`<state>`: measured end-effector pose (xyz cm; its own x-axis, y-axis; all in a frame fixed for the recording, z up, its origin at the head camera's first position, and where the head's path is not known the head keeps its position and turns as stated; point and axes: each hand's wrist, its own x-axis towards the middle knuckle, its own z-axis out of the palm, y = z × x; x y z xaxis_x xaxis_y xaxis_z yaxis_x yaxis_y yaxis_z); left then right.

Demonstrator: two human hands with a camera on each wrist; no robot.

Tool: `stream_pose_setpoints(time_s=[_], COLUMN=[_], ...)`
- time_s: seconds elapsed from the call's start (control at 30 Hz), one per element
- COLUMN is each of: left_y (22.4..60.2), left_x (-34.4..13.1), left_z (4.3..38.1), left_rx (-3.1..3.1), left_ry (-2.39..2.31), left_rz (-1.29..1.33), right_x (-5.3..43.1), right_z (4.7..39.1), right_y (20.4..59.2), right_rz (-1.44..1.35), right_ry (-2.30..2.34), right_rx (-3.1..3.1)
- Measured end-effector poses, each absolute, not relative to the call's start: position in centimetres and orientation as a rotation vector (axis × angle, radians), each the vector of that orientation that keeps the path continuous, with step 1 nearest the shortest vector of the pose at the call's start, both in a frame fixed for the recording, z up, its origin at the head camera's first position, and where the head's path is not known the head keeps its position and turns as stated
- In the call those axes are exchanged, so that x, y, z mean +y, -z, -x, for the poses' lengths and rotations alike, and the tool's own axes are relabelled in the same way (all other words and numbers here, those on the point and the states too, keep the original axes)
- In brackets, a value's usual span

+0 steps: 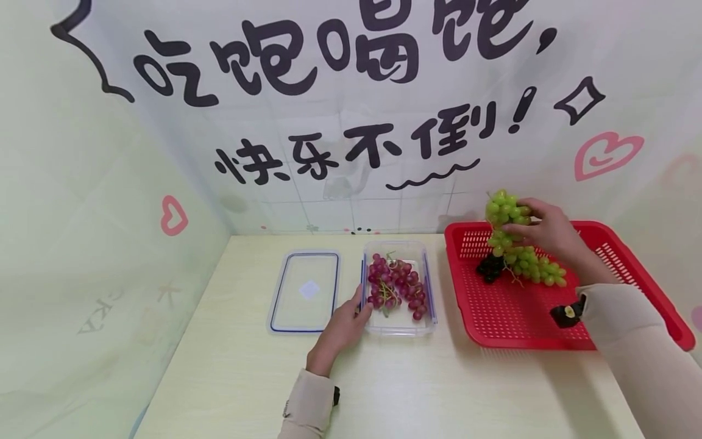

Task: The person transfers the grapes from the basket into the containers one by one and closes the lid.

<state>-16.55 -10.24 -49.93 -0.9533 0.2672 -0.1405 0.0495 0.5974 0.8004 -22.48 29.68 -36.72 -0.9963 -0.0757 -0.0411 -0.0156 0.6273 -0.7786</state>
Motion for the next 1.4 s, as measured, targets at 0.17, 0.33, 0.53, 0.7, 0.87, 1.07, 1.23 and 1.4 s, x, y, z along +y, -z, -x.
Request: stream_pose_setpoints(time_s=[0.17,0.33,0.53,0.7,0.87,1.07,1.23,1.4], left_y=[50.0,50.0,49.9,49.9,50.0,50.0,50.0,50.1], left_x=[-10.3,-10.2,-10.2,-10.2,-10.2,-10.1,-10.1,-10.1], left_z=[16.7,16.7,16.7,16.7,16.8,16.8,16.7,16.7], left_rx=[2.578,2.577,2.581,2.591,2.592,2.593,2.596,2.594], left_ry=[-1.276,-1.272,-1.272,-1.263,-1.265,-1.27,-1.265,-1.265], left_rz=[-0.263,-0.256,-0.256,-0.257,-0.262,-0.259,-0.255,-0.249], right_x=[28.5,27.2,25.6,24.1,22.6,20.9,19.4,18.0], right_z=[22.4,22.5,22.8,22.9,22.8,22.9,22.9,22.8], right_y=[36.6,36.7,36.8,36.7,36.5,36.7,37.2,37.7], right_rz=[0.124,0.149,0.202,0.227,0.28,0.435,0.518,0.467], right_ry=[1.357,1.324,1.318,1.28,1.194,1.234,1.259,1.294], right_rx=[2.711,2.682,2.642,2.627,2.662,2.616,2.553,2.435])
